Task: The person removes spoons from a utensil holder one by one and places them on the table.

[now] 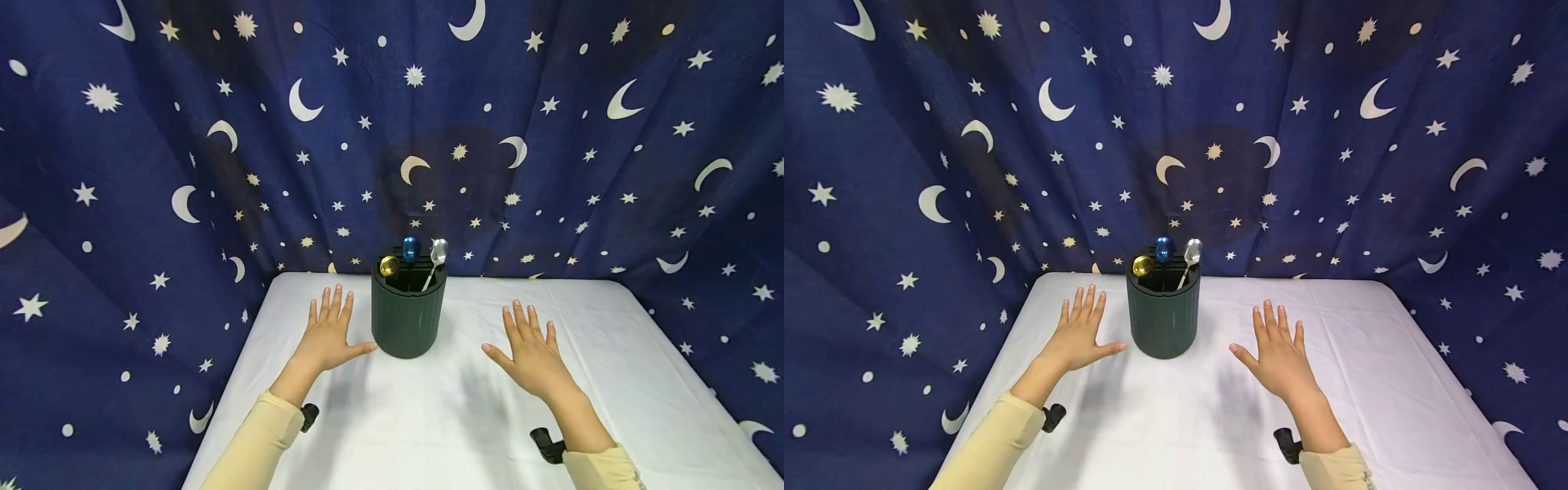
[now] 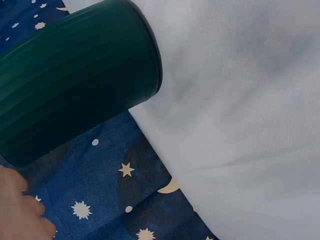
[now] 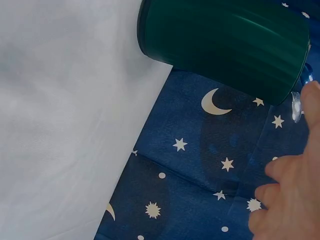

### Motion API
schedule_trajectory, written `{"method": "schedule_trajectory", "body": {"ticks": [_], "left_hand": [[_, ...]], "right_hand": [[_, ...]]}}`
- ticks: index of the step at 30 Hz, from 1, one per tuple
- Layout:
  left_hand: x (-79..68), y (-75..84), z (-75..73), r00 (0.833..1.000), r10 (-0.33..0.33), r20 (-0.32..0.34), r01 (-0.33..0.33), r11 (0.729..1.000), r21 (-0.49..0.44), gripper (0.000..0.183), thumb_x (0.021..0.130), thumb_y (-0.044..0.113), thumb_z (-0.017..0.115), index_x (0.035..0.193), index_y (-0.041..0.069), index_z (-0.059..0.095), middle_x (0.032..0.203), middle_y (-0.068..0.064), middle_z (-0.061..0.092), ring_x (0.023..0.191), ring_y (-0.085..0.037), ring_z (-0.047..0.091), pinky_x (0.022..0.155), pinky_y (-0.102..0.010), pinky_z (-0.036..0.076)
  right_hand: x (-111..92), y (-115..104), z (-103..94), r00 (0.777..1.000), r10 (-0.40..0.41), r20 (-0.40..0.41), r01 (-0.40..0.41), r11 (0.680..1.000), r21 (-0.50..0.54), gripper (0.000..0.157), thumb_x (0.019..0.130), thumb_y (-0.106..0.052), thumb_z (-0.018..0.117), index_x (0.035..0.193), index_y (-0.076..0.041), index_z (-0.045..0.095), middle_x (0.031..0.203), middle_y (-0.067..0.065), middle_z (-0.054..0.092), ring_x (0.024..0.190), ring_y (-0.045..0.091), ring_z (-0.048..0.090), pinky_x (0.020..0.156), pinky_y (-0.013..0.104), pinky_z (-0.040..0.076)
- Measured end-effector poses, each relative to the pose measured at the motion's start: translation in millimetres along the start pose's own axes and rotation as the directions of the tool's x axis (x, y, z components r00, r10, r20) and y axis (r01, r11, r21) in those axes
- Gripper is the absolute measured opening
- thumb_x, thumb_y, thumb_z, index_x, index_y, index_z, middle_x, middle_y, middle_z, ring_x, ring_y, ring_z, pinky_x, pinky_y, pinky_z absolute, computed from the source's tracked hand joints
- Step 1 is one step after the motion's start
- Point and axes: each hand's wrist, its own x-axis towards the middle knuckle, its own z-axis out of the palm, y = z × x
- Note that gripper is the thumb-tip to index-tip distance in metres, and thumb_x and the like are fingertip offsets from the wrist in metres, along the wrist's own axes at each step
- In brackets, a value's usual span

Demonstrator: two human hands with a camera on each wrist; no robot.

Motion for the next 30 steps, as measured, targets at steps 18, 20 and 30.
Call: {"method": "schedule_trajectory", "body": {"ticks": [18,20,30], "left_hand": [[35.9,-0.9,26.0,0.982,-0.179,-0.066,0.07,0.661,-0.747,0.076,0.083,0.038,0.068,0.143,0.008,0.034,0.138,-0.01,0.043,0.123,-0.027,0.042,0.096,-0.044,0.038],[43.4,2.5,33.9,0.988,-0.15,0.045,0.13,0.625,-0.77,0.096,0.08,0.043,0.07,0.149,0.011,0.013,0.149,-0.012,0.022,0.133,-0.031,0.025,0.102,-0.05,0.028],[67.3,21.1,63.6,0.991,-0.127,0.037,0.1,0.533,-0.84,0.122,0.068,0.051,0.077,0.149,0.016,-0.007,0.153,-0.009,0.005,0.137,-0.029,0.014,0.106,-0.051,0.019]], "right_hand": [[43,16,29.1,0.993,0.027,-0.112,0.016,0.929,0.371,0.049,0.089,-0.039,0.06,0.124,-0.005,0.057,0.102,0.011,0.066,0.094,0.031,0.062,0.077,0.047,0.049],[57,14,37.4,1.0,0.02,-0.022,-0.006,0.877,0.481,0.068,0.088,-0.041,0.061,0.14,-0.005,0.037,0.123,0.017,0.055,0.113,0.037,0.051,0.089,0.051,0.042],[109,-22,65.1,0.988,-0.023,0.15,-0.096,0.665,0.74,0.106,0.082,-0.03,0.071,0.147,-0.009,-0.01,0.15,0.023,0.004,0.134,0.042,0.012,0.103,0.056,0.021]]}}
